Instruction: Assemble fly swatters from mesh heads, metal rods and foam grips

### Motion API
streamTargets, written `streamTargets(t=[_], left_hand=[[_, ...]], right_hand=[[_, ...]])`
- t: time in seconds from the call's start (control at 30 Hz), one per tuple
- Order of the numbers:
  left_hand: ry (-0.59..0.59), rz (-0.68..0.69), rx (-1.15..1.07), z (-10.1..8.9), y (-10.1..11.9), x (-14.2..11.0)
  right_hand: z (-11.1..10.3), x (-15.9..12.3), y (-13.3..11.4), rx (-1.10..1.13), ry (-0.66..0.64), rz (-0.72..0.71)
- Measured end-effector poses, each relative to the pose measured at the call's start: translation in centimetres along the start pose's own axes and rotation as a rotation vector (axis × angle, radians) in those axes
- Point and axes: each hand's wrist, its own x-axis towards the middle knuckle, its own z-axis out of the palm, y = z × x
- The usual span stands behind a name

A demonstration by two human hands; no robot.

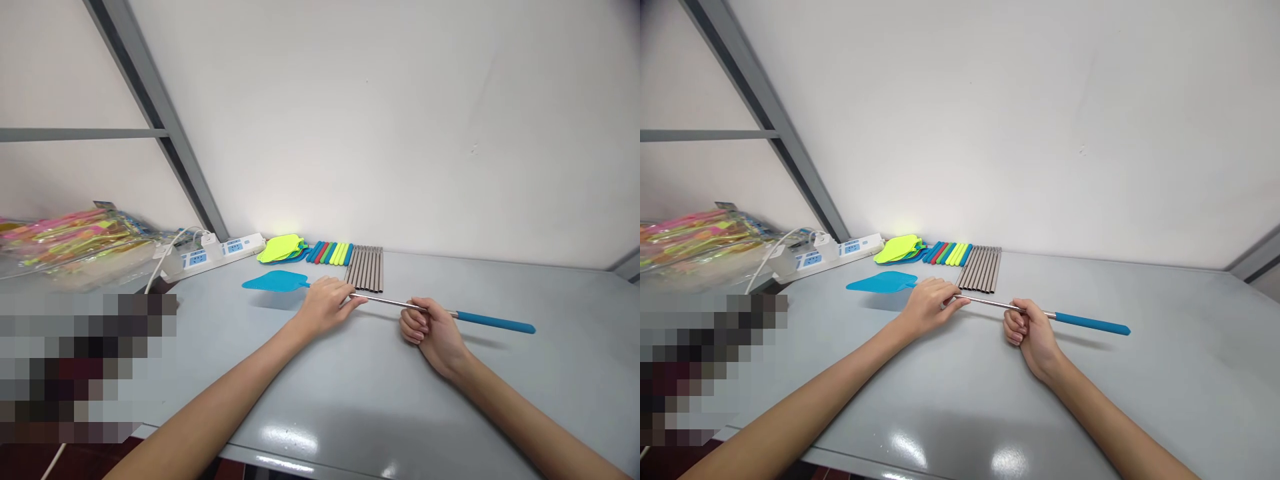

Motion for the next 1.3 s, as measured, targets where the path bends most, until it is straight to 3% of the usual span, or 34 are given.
streamTargets(t=[0.2, 0.43, 0.93, 1.3], left_hand=[[-0.029, -0.02, -0.058, -0.1, -0.1, 0.1], [0.079, -0.179, 0.044, 0.3, -0.9, 0.0], [-0.016, -0.116, -0.016, 1.1, -1.1, -0.3], [0.057, -0.112, -0.033, 0.7, -0.2, -0.7]], right_hand=[[0.0, 0.0, 0.1, -0.039, 0.032, -0.05], [-0.3, 0.2, -0.1, -0.035, 0.055, -0.064], [-0.3, 0.4, -0.2, 0.022, 0.058, -0.082], [-0.2, 0.3, -0.1, 0.001, 0.045, -0.062]])
